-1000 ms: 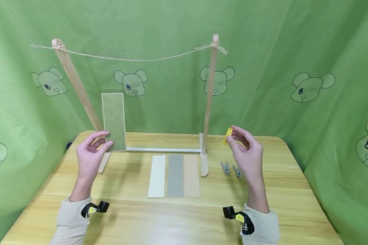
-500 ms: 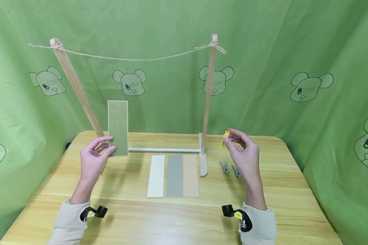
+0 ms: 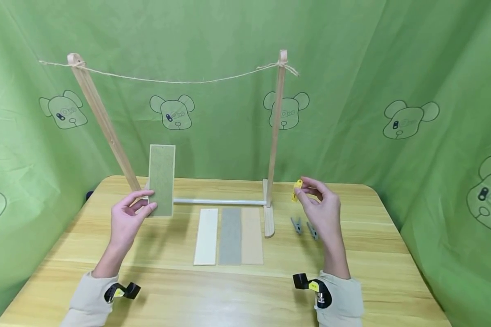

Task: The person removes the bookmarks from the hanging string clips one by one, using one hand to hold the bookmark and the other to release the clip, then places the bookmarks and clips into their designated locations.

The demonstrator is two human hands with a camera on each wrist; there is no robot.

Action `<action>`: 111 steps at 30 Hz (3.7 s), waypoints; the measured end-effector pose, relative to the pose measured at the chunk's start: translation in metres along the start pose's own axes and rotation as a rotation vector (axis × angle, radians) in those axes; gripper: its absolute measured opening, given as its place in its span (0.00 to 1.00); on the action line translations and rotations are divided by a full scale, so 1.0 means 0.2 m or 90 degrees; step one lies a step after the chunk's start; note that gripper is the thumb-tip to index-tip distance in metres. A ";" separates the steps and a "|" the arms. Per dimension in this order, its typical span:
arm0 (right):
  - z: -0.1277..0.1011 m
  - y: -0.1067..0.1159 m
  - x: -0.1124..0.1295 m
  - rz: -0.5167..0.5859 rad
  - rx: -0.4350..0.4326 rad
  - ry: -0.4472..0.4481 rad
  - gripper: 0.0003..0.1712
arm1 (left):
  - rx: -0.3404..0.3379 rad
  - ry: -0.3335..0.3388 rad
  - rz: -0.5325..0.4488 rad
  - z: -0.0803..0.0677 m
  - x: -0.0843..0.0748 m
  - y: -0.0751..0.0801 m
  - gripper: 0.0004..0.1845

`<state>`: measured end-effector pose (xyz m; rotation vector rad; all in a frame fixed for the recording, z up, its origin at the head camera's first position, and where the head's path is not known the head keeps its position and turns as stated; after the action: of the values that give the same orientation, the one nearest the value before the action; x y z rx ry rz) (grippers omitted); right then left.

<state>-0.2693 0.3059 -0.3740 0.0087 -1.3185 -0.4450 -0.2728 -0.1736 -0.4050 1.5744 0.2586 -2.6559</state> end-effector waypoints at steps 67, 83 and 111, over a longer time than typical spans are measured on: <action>0.06 -0.11 -0.39 -0.180 0.059 -0.070 0.22 | 0.079 0.239 0.128 -0.36 0.31 0.01 0.19; 0.06 -0.15 -0.46 -0.235 0.092 -0.070 0.22 | 0.090 0.267 0.163 -0.42 0.35 0.00 0.18; 0.00 -0.31 -0.44 -0.381 0.141 -0.067 0.20 | 0.148 0.255 0.353 -0.45 0.35 -0.03 0.15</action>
<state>-0.3051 0.2778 -0.4724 0.5828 -1.4550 -0.8092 -0.2292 -0.1492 -0.5072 1.8905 -0.4329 -1.9957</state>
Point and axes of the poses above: each hand's wrist, its own z-axis towards the middle knuckle, its own y-axis out of the back of the hand, x = y × z, the point moved 8 cm from there along z, towards the middle knuckle, and after that the axes turned 3 degrees about -y, right-handed, at the moved point
